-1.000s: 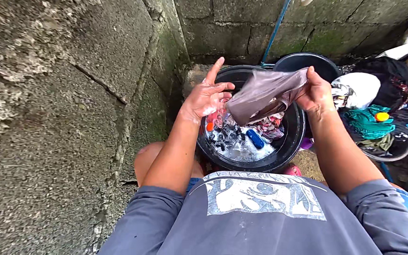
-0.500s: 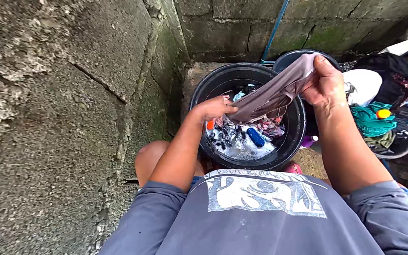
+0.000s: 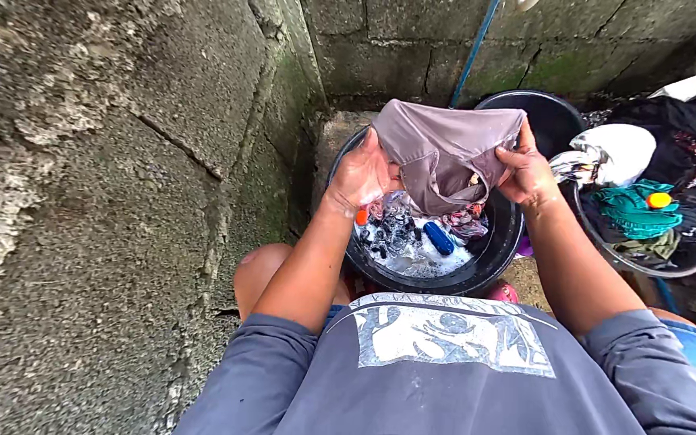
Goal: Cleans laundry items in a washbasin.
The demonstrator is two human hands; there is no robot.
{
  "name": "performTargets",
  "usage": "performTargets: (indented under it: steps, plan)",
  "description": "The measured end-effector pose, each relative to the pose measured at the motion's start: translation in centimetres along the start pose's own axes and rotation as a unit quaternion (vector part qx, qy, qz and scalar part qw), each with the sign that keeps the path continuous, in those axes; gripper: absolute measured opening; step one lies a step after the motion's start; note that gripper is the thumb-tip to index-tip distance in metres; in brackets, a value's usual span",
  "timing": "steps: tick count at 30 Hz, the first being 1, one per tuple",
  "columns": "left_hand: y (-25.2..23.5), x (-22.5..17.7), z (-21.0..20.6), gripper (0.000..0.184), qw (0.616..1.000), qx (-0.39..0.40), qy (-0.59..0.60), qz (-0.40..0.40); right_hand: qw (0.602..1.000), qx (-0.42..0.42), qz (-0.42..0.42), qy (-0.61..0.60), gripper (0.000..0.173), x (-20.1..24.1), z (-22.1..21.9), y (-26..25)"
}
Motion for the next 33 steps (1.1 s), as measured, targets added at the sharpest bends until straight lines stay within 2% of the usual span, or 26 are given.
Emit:
performTargets:
  steps: [4, 6, 7, 8, 9, 11, 12, 13, 16, 19, 21, 23, 26, 28, 30, 32, 33]
  plan:
    - [0.0, 0.0, -0.2, 0.063, 1.0, 0.005, -0.004, 0.004, 1.0, 0.015, -0.014, -0.013, 0.082, -0.6, 0.0, 0.4]
    - [0.0, 0.0, -0.1, 0.061, 1.0, -0.003, -0.013, 0.028, 0.999, 0.03, -0.019, -0.027, 0.072, -0.5, -0.3, 0.6]
    - [0.1, 0.0, 0.1, 0.056, 0.997, -0.033, -0.053, 0.053, 0.998, 0.043, -0.024, -0.028, 0.065, -0.4, -0.7, 0.8]
    - [0.1, 0.0, 0.4, 0.049, 0.984, -0.084, -0.129, 0.092, 0.998, 0.063, -0.029, -0.015, 0.059, -0.2, -1.1, 1.0]
    - [0.2, 0.1, 0.7, 0.041, 0.953, -0.143, -0.231, 0.133, 0.996, 0.083, -0.039, 0.012, 0.055, -0.2, -1.7, 1.1]
    - [-0.2, 1.0, 1.3, 0.035, 0.863, -0.19, -0.43, 0.185, 0.987, 0.111, -0.061, 0.094, 0.052, -0.6, -3.1, 1.4]
    - [-0.7, 1.8, 1.2, 0.047, 0.831, -0.175, -0.499, 0.175, 0.98, 0.128, -0.076, 0.132, 0.053, -1.1, -3.9, 1.5]
    - [-1.2, 2.7, 0.6, 0.061, 0.816, -0.146, -0.539, 0.146, 0.972, 0.146, -0.093, 0.157, 0.054, -1.7, -4.8, 1.5]
    - [-2.2, 5.1, -1.2, 0.082, 0.81, -0.067, -0.581, 0.036, 0.952, 0.198, -0.125, 0.196, 0.054, -3.8, -7.4, 1.6]
    - [-2.2, 5.9, -0.9, 0.099, 0.799, -0.098, -0.593, -0.034, 0.937, 0.234, -0.12, 0.229, 0.055, -4.8, -8.7, 1.5]
    - [-2.3, 5.8, -0.3, 0.108, 0.781, -0.127, -0.609, -0.05, 0.92, 0.253, -0.106, 0.28, 0.058, -4.9, -8.9, 1.3]
    - [-2.2, 5.5, 0.0, 0.1, 0.754, -0.155, -0.637, -0.043, 0.905, 0.26, -0.081, 0.327, 0.054, -4.9, -9.0, 1.1]
    - [-2.2, 4.8, 1.0, 0.049, 0.707, -0.192, -0.681, 0.017, 0.864, 0.275, -0.02, 0.421, 0.04, -4.7, -9.0, 1.1]
    - [-2.2, 4.9, 2.0, 0.03, 0.72, -0.169, -0.669, 0.076, 0.854, 0.265, -0.004, 0.448, 0.034, -4.7, -8.8, 1.4]
    - [-2.1, 4.7, 2.5, 0.026, 0.788, -0.161, -0.59, 0.076, 0.874, 0.237, -0.012, 0.424, 0.03, -4.9, -8.1, 1.5]
    - [-2.1, 4.0, 2.8, 0.025, 0.867, -0.188, -0.459, 0.046, 0.891, 0.229, -0.018, 0.391, 0.029, -5.0, -6.9, 1.5]
    - [-2.0, 3.4, 2.8, 0.023, 0.895, -0.204, -0.395, 0.041, 0.896, 0.227, -0.018, 0.381, 0.031, -5.3, -6.1, 1.4]
Point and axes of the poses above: each hand's wrist, its own y-axis away from the middle knuckle, its own z-axis out of the back of the hand, x = y × z, the point moved 6 cm from there along -y, towards the middle knuckle, and after that the axes turned 1 degree about -z, right-handed, at the moved point
